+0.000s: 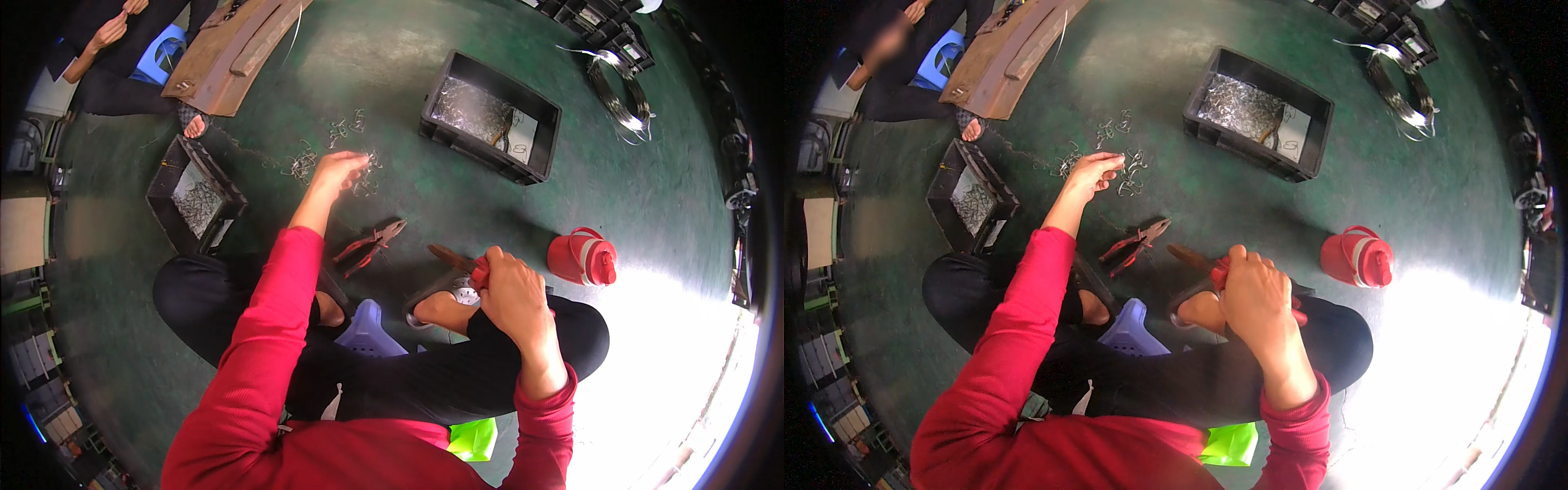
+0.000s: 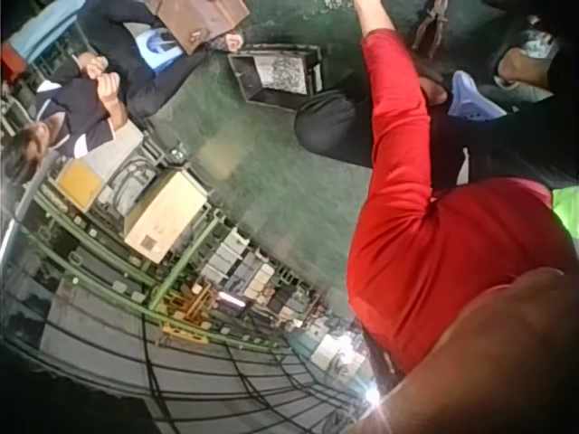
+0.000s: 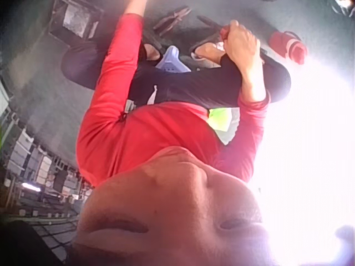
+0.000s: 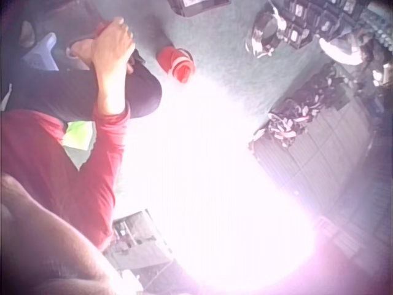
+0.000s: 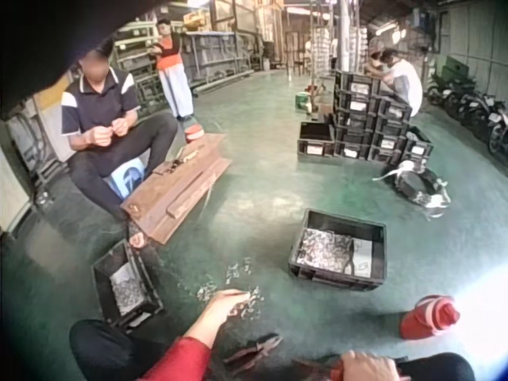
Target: The person repeatedly picks up small metal wire pieces from the floor and uses red-handled pliers to bend them into loop shapes. The finished pieces are placed into a black plastic bin nearby. The person continues this repetitive bending process throughout the clip.
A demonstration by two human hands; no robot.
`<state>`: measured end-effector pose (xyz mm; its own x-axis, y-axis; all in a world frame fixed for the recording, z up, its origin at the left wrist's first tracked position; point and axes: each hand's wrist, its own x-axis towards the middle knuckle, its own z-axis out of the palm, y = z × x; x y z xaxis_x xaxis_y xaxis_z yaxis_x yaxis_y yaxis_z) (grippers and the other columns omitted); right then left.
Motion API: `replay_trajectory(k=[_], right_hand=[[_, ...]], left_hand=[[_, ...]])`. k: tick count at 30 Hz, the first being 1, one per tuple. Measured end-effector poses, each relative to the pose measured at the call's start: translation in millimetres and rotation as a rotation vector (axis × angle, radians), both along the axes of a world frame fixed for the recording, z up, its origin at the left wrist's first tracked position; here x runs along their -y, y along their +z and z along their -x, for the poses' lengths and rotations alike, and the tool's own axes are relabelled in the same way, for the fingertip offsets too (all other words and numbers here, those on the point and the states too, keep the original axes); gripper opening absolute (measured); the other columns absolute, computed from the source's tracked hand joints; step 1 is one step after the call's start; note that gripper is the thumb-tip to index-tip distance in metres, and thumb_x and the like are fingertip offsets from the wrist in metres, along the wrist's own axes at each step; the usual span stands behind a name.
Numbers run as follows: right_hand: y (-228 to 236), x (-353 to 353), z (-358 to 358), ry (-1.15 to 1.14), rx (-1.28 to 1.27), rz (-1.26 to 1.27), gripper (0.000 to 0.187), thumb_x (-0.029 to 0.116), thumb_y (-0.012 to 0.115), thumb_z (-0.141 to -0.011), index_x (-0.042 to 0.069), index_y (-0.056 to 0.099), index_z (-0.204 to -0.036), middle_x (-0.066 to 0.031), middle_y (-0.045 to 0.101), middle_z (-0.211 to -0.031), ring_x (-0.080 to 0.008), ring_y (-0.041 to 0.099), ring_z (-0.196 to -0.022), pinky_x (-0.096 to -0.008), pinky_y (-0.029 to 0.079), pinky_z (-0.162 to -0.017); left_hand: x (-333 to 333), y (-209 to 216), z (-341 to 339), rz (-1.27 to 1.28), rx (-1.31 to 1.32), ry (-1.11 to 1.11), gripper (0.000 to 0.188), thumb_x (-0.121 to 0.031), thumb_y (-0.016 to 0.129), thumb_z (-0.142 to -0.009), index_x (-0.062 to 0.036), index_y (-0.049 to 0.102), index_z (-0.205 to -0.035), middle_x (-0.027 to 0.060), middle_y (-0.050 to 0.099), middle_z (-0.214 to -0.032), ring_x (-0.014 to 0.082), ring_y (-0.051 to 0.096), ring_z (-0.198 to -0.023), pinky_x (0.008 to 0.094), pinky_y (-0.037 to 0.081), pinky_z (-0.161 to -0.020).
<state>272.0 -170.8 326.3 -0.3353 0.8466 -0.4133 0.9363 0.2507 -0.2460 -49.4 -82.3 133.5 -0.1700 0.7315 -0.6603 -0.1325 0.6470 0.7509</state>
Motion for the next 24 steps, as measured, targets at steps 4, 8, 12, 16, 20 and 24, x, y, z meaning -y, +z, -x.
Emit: replay_trajectory(k=[4, 8, 12, 16, 20, 24], right_hand=[[8, -2, 7, -0.019, -0.119, 0.027, 0.026, 0.012, 0.067, -0.078, 0.001, 0.052, -0.096, -0.0196, 0.064, -0.088, -0.0401, 0.062, -0.088, -0.0487, 0.047, -0.072], [20, 0, 10, -0.143, -0.321, 0.263, 0.033, 0.020, 0.070, -0.084, 0.001, 0.054, -0.105, -0.0184, 0.065, -0.085, -0.0353, 0.064, -0.081, -0.0417, 0.048, -0.072], [16, 9, 14, -0.280, -0.712, 0.606, 0.034, 0.026, 0.069, -0.089, 0.001, 0.057, -0.108, -0.0080, 0.063, -0.075, -0.0169, 0.062, -0.076, -0.0302, 0.048, -0.071], [8, 24, 25, -0.347, -0.970, 0.840, 0.030, 0.029, 0.066, -0.093, 0.002, 0.056, -0.104, -0.0011, 0.057, -0.069, -0.0079, 0.052, -0.061, -0.0250, 0.042, -0.055], [18, 25, 23, -0.389, -0.868, 1.106, 0.031, 0.022, 0.060, -0.098, 0.000, 0.051, -0.119, -0.0076, 0.064, -0.103, -0.0133, 0.060, -0.094, -0.0294, 0.049, -0.083], [26, 28, 27, -0.391, -0.876, 1.127, 0.033, 0.024, 0.059, -0.098, 0.001, 0.051, -0.121, -0.0075, 0.064, -0.105, -0.0129, 0.060, -0.092, -0.0291, 0.049, -0.082]], left_hand=[[17, 57, -24, -0.173, 0.184, 0.039, 0.020, -0.021, 0.072, -0.087, -0.0095, 0.067, -0.104, -0.0007, 0.069, -0.093, 0.0062, 0.060, -0.074, 0.0198, 0.045, -0.061], [45, 115, -51, -0.395, 0.384, 0.102, 0.015, -0.016, 0.066, -0.092, -0.0057, 0.066, -0.103, 0.0058, 0.069, -0.098, 0.0139, 0.066, -0.082, 0.0243, 0.051, -0.067], [80, 158, -74, -0.593, 0.347, 0.113, 0.015, -0.012, 0.060, -0.095, -0.0020, 0.063, -0.105, 0.0116, 0.068, -0.102, 0.0224, 0.069, -0.092, 0.0288, 0.056, -0.075], [107, 174, -85, -0.822, 0.177, 0.086, 0.012, -0.004, 0.057, -0.096, 0.0007, 0.062, -0.106, 0.0160, 0.068, -0.103, 0.0278, 0.070, -0.093, 0.0334, 0.059, -0.079], [121, 173, -85, -1.003, 0.132, 0.037, 0.013, -0.004, 0.057, -0.096, 0.0013, 0.062, -0.106, 0.0177, 0.068, -0.104, 0.0292, 0.070, -0.094, 0.0354, 0.060, -0.080], [126, 170, -82, -1.058, 0.159, 0.015, 0.013, -0.003, 0.057, -0.096, 0.0021, 0.062, -0.106, 0.0185, 0.067, -0.105, 0.0301, 0.070, -0.095, 0.0376, 0.059, -0.083]])
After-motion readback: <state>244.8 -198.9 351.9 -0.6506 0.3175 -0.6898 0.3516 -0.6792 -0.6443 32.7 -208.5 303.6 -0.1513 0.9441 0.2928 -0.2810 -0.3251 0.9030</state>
